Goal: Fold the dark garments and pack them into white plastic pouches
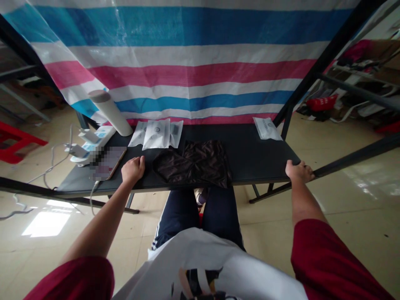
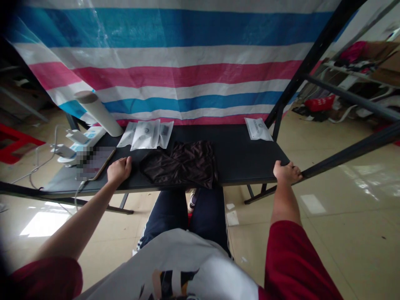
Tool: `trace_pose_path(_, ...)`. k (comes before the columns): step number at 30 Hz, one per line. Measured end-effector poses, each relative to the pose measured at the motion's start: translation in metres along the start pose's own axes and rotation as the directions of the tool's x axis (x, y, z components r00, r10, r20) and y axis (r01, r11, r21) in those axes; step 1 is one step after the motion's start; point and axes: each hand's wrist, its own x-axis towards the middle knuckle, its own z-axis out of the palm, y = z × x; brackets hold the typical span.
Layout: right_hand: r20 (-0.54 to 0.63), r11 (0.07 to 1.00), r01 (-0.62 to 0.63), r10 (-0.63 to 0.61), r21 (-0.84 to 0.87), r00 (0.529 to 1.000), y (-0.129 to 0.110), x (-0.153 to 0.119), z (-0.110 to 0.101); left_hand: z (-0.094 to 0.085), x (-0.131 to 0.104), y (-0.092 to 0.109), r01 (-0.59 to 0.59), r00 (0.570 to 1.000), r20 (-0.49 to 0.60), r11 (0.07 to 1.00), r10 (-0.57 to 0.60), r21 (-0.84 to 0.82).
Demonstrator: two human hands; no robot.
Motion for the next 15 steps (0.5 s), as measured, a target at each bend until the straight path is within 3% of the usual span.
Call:
trace_pose_path(6,-0.01,1.0,-0.006,0.006,0.008,1.0,0.001,0.001,0.001,0.0,-0.013,0.01,0.016,0.993,0.118,0.989,0.002,-0.148)
trace_pose_path(10,-0.019,1.0,-0.009,0.009,0.01,1.0,0.001,0.001,0.002,0.003,-0.031,0.024,-0.059,0.991,0.107,0.981,0.08,-0.185)
trace_pose_path(13,-0.012,1.0,-0.006,0.006,-0.003,1.0,0.002,0.002,0.003,-0.004,-0.038,0.034,-0.051,0.986,0.126,0.919,0.109,-0.39)
trace_pose_path(15,-0.01,1.0,-0.004,0.004,-0.003,1.0,0.002,0.003,0.004,-0.016,-0.037,0.046,0.02,0.984,0.155,0.802,0.091,-0.597)
